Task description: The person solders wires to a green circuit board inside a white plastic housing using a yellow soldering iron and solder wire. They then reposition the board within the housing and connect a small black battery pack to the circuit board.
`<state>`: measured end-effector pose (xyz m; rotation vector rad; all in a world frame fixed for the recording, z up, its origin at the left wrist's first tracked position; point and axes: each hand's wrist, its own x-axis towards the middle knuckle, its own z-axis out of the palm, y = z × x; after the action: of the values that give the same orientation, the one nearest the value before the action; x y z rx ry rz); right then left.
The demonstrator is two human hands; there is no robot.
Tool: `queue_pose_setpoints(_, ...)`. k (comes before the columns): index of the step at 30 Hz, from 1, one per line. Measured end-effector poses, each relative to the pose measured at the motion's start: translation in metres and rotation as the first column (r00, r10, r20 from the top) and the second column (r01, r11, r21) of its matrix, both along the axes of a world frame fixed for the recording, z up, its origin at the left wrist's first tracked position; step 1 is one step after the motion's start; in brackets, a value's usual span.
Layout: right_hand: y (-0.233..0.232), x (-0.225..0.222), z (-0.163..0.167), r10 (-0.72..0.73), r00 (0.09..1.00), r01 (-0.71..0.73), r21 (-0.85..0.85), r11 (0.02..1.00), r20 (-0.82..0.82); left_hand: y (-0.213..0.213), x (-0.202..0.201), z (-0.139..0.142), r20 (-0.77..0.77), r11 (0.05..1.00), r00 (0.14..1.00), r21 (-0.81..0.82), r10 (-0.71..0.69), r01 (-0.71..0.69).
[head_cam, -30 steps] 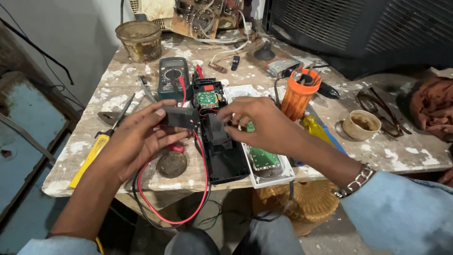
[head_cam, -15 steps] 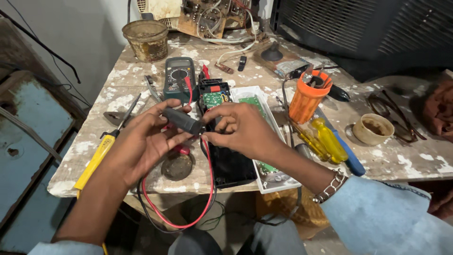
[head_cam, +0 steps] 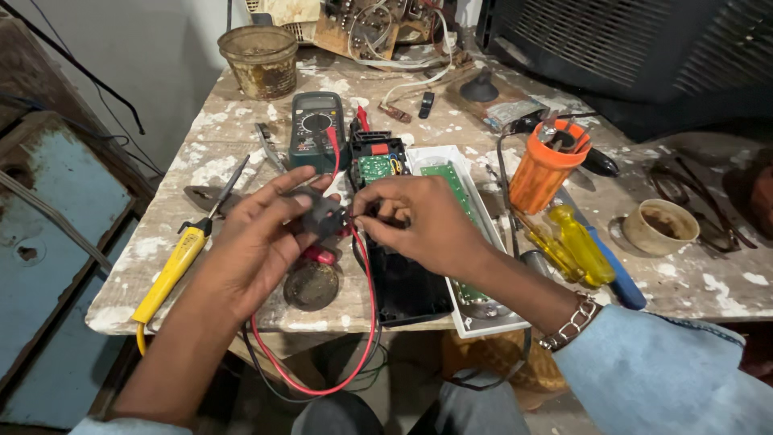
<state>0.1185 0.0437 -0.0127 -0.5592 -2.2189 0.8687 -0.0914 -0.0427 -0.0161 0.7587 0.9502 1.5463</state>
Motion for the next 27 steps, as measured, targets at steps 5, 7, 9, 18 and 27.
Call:
queue_pose_setpoints(5,0.0,0.002,0.0,0.021,0.999,-0.013,0.194,0.981,-0.041,0.002,0.0,-0.008,0.038,0.999,0.999,-0.023,0.029,-0.028)
queue_pose_setpoints(7,0.0,0.005,-0.001,0.026,0.999,-0.016,0.23,0.973,-0.039,0.003,0.001,-0.011,0.051,0.999,0.998,-0.012,0.032,-0.031)
queue_pose_setpoints(9,0.0,0.006,0.001,-0.003,1.0,0.006,0.237,0.971,-0.012,0.005,0.001,-0.01,0.065,1.0,0.998,0.016,0.026,-0.027)
queue_pose_setpoints(18,-0.002,0.007,0.005,0.035,0.999,-0.031,0.238,0.971,-0.01,0.007,0.008,-0.016,0.095,0.999,0.995,0.039,0.011,-0.015)
queue_pose_setpoints(27,0.008,0.001,0.009,0.122,0.989,-0.081,-0.365,0.927,0.089,0.002,0.012,-0.006,-0.147,0.986,0.989,0.163,-0.013,0.037)
